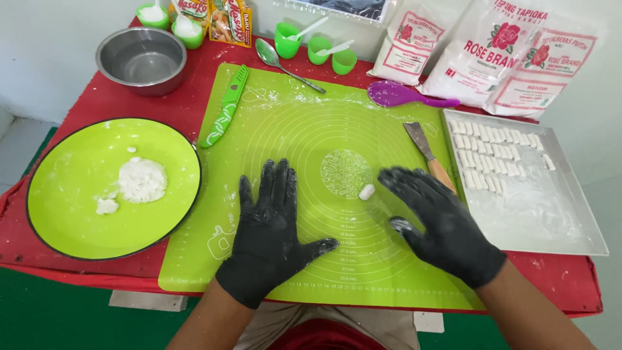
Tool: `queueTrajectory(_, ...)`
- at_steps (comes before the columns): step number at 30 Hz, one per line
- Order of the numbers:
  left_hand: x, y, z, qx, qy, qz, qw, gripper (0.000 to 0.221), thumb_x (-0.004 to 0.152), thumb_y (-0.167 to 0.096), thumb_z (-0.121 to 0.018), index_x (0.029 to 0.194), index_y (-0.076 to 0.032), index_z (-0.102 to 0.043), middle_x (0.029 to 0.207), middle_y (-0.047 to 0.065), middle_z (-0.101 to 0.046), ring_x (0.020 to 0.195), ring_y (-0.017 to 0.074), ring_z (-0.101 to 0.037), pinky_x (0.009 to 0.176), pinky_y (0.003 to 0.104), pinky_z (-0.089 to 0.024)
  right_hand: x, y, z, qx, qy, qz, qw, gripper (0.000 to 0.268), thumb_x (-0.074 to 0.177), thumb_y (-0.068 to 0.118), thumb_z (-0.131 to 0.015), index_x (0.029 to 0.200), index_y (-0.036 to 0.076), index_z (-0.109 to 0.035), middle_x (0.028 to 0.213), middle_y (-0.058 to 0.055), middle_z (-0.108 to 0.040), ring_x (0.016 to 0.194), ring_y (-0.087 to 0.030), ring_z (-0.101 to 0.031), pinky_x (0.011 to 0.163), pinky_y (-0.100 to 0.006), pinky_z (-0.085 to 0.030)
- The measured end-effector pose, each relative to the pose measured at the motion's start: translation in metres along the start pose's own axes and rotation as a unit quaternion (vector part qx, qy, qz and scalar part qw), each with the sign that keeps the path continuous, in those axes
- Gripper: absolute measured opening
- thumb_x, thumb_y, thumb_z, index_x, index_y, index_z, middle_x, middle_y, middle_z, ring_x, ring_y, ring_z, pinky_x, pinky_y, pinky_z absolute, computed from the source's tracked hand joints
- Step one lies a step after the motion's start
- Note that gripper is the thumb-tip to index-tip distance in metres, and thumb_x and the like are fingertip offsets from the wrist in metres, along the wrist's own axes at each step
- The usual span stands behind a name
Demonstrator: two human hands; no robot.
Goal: Shaping small pieces of dough into cylinders and placing them on a tray
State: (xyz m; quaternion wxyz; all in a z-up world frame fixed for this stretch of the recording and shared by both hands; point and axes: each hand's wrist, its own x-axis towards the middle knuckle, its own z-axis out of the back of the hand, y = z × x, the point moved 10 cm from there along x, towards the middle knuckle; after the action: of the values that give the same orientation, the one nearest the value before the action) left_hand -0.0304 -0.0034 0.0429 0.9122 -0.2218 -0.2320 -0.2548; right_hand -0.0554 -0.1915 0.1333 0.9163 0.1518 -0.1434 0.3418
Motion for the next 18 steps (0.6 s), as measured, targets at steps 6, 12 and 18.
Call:
queueTrajectory(6, 0.002, -0.001, 0.004, -0.007, -0.004, -0.005, 1.000, 0.128, 0.079, -0.085, -0.065, 0.157, 0.010, -0.027, 0.164, 0.033, -0.029, 0.155, 0.0500, -0.025, 0.122, 0.074, -0.010, 0.039, -0.019, -0.098, 0.071, 0.183, -0.020, 0.980, 0.076, 0.104, 0.038, -0.050, 0.166, 0.011, -0.014, 0.174, -0.016, -0.008, 0.161, -0.039, -0.002, 0.124, -0.062, -0.001)
queueTrajectory(12, 0.003, 0.003, 0.001, -0.044, 0.005, 0.011, 0.999, 0.128, 0.077, -0.083, -0.067, 0.155, 0.010, -0.029, 0.162, 0.035, -0.030, 0.154, 0.0512, -0.025, 0.121, 0.074, -0.008, 0.153, -0.041, -0.150, 0.034, 0.141, 0.027, 0.989, 0.069, 0.108, 0.031, -0.048, 0.167, 0.014, -0.015, 0.175, -0.017, -0.007, 0.160, -0.046, -0.003, 0.121, -0.073, -0.008)
queueTrajectory(18, 0.003, 0.000, 0.013, -0.046, -0.022, 0.006, 0.999, 0.128, 0.077, -0.080, -0.073, 0.155, 0.011, -0.028, 0.162, 0.035, -0.030, 0.154, 0.0504, -0.027, 0.121, 0.077, -0.009, 0.234, -0.059, -0.149, 0.167, 0.025, 0.066, 0.983, 0.052, 0.120, 0.026, -0.031, 0.169, 0.023, -0.015, 0.177, -0.010, 0.001, 0.164, -0.035, 0.007, 0.132, -0.065, -0.003)
